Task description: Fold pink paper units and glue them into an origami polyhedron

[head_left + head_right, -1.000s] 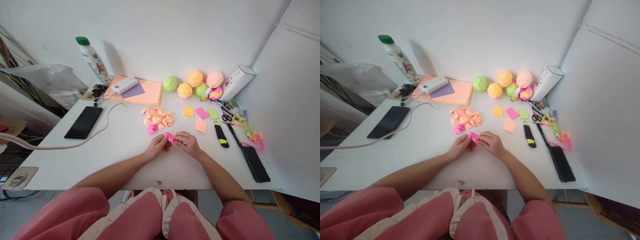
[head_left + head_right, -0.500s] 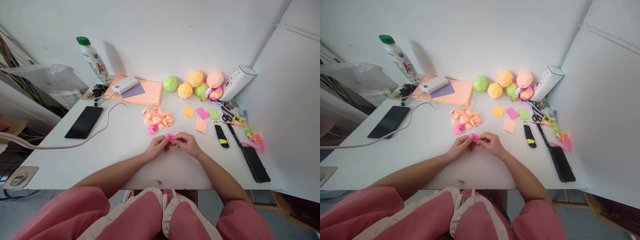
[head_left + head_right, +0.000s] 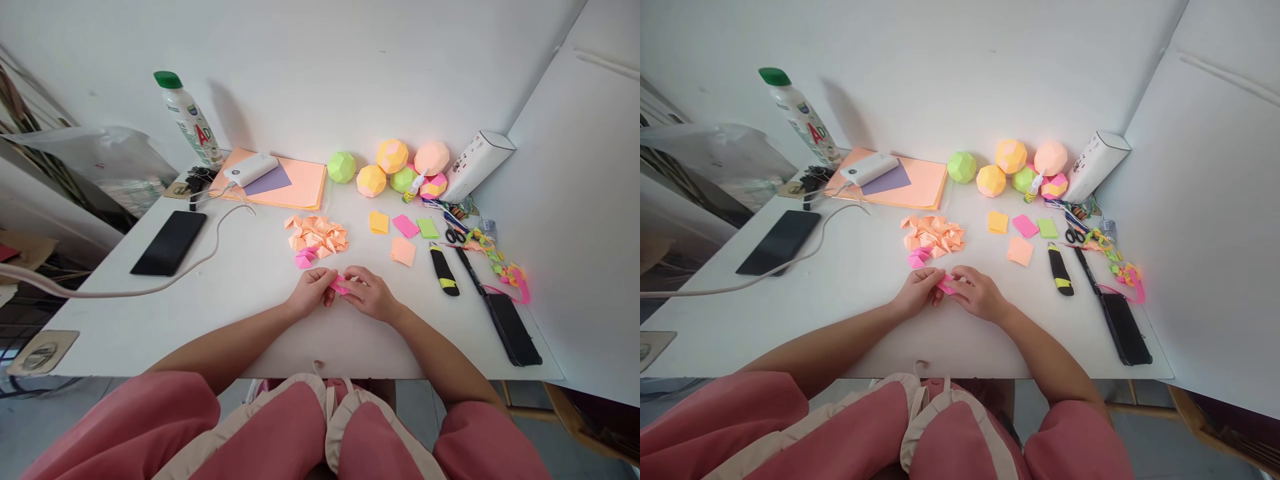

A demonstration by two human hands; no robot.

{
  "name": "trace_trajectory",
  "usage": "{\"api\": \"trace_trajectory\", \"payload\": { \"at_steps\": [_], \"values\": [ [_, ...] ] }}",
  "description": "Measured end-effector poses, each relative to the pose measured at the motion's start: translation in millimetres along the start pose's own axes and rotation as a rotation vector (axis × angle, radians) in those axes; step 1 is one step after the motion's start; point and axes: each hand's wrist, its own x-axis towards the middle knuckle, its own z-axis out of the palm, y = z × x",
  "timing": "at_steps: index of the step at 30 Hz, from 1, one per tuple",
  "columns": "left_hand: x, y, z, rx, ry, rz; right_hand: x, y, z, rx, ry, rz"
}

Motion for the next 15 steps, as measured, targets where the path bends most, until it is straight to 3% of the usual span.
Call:
{"api": "trace_trajectory", "payload": {
  "at_steps": [6, 11, 15],
  "values": [
    [-2.3, 1.3, 1.4, 0.11, -0.036, -0.038, 1.6, -1.6, -0.9, -0.12, 0.056, -0.125],
    [-2.3, 3.8, 4.1, 0.115, 0.028, -0.042, 2.0, -2.0, -1.2, -0.156, 0.005, -0.102],
    [-2.5, 6.3, 5.0, 0.075, 0.012, -0.017, 0.6, -0.6, -0.6, -0.205, -0.02, -0.094]
  ]
}}
